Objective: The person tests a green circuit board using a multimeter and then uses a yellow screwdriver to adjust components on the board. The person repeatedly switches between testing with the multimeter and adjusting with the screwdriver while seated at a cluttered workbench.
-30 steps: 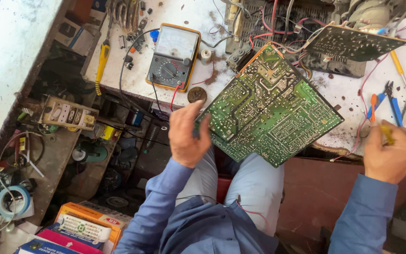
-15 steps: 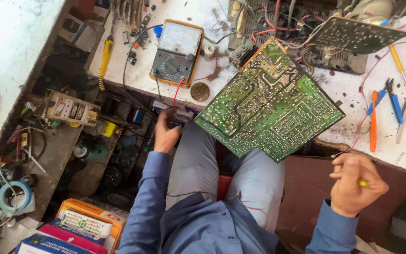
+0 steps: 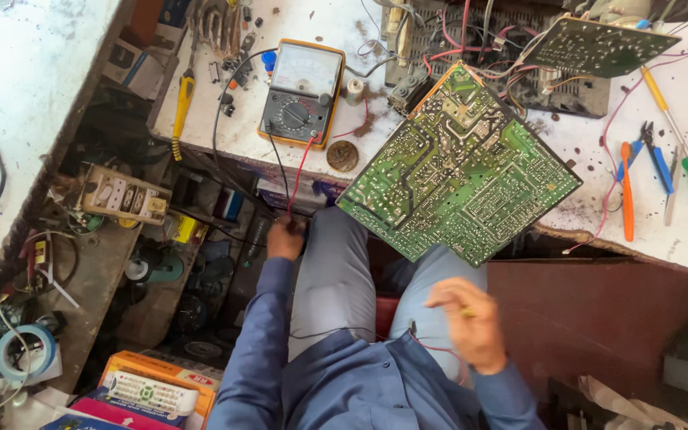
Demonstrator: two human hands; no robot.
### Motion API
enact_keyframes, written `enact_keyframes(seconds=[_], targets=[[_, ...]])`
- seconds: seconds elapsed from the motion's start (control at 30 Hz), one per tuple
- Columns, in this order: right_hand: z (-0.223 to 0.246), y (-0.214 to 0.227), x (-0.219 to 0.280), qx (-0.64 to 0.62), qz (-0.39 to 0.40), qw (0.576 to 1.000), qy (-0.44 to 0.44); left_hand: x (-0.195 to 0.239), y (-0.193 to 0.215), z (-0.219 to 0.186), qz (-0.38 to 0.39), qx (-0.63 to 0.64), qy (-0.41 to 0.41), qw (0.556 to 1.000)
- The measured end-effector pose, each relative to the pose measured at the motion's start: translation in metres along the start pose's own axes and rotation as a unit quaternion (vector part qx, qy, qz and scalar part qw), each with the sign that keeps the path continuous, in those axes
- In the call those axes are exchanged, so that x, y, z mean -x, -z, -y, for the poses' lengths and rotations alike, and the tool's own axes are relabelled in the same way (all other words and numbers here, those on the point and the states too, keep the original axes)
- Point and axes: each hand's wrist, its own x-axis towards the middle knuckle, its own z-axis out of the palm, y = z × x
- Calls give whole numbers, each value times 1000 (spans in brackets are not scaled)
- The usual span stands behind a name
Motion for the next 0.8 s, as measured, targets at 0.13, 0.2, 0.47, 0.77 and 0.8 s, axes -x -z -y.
enact_keyframes(seconds=[0.13, 0.2, 0.47, 0.77, 0.8], targets=[[3, -45, -20, 26, 109, 994, -8, 34, 26, 4, -30, 83, 48, 995], [2, -68, -33, 62, 110, 992, 2, 52, 34, -10, -13, 231, 84, 969], [-15, -138, -58, 105, 253, 960, -67, 124, 94, -88, 145, 558, 84, 813], [13, -69, -24, 313, 14, 947, -70, 151, 119, -158, 287, 590, 118, 745], [23, -60, -17, 313, -18, 949, -19, 149, 121, -169, 311, 563, 146, 752]])
